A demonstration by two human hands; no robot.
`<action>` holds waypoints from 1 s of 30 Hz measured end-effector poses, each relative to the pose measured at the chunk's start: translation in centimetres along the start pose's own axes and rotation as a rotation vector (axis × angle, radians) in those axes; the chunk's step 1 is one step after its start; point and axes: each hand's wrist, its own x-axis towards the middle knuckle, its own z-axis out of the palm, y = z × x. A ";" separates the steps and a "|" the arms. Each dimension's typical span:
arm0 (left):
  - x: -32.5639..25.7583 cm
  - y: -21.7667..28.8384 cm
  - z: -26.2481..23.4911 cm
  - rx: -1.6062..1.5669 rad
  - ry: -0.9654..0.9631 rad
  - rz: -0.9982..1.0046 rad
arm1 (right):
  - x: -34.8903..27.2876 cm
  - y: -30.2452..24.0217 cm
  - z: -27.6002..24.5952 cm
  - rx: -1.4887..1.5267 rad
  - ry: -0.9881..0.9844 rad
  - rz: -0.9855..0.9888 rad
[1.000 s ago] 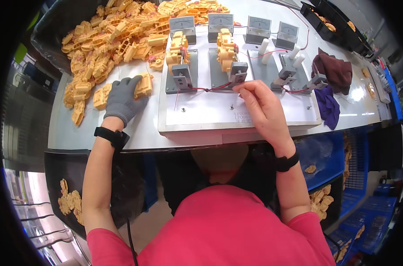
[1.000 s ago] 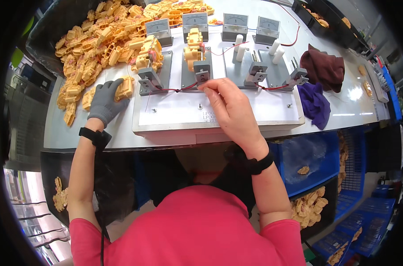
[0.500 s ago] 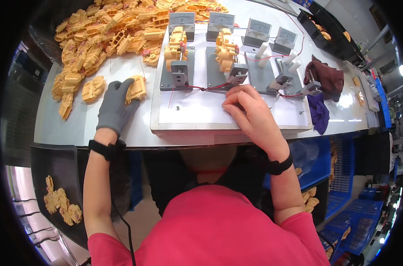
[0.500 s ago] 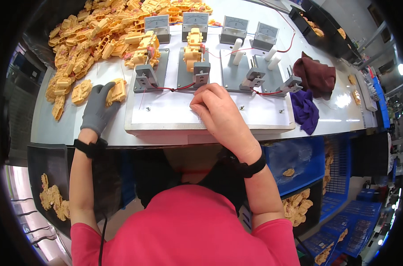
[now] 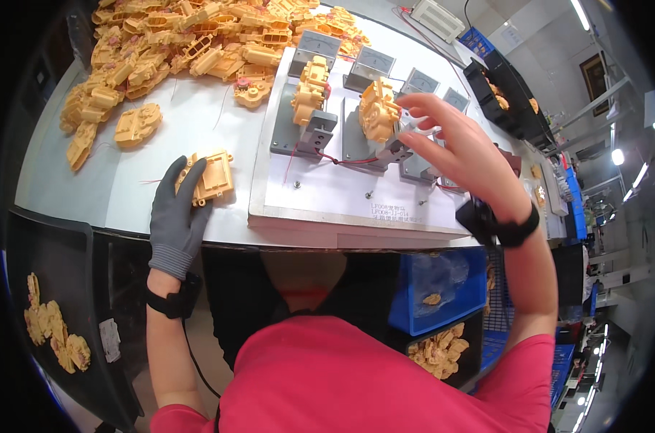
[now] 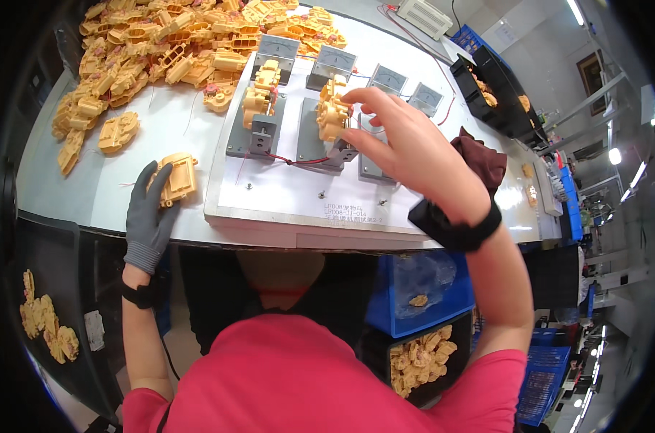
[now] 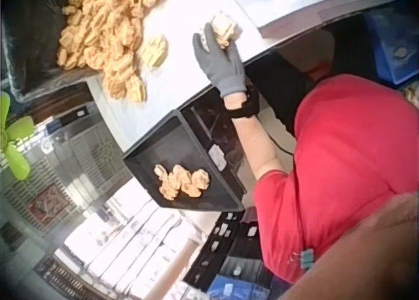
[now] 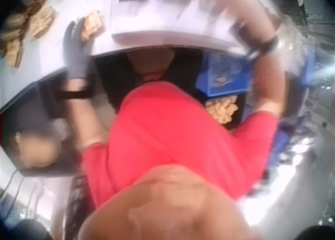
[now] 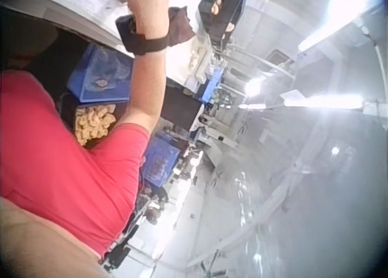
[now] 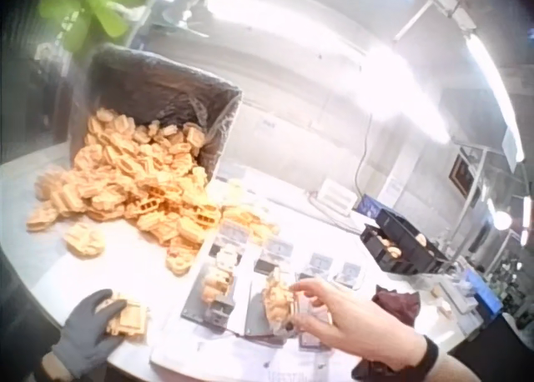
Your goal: The person places yellow plastic toy components onto a testing rig with three slots. They connect red and black wires to the components and operate the rig's switches. The person removes the components, wipes the rig with a purple cloth, and repeats the process with new components.
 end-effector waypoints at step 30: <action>-0.6 6.1 -6.2 -1.269 -0.019 -0.482 | -11.9 5.6 2.7 0.541 0.511 0.372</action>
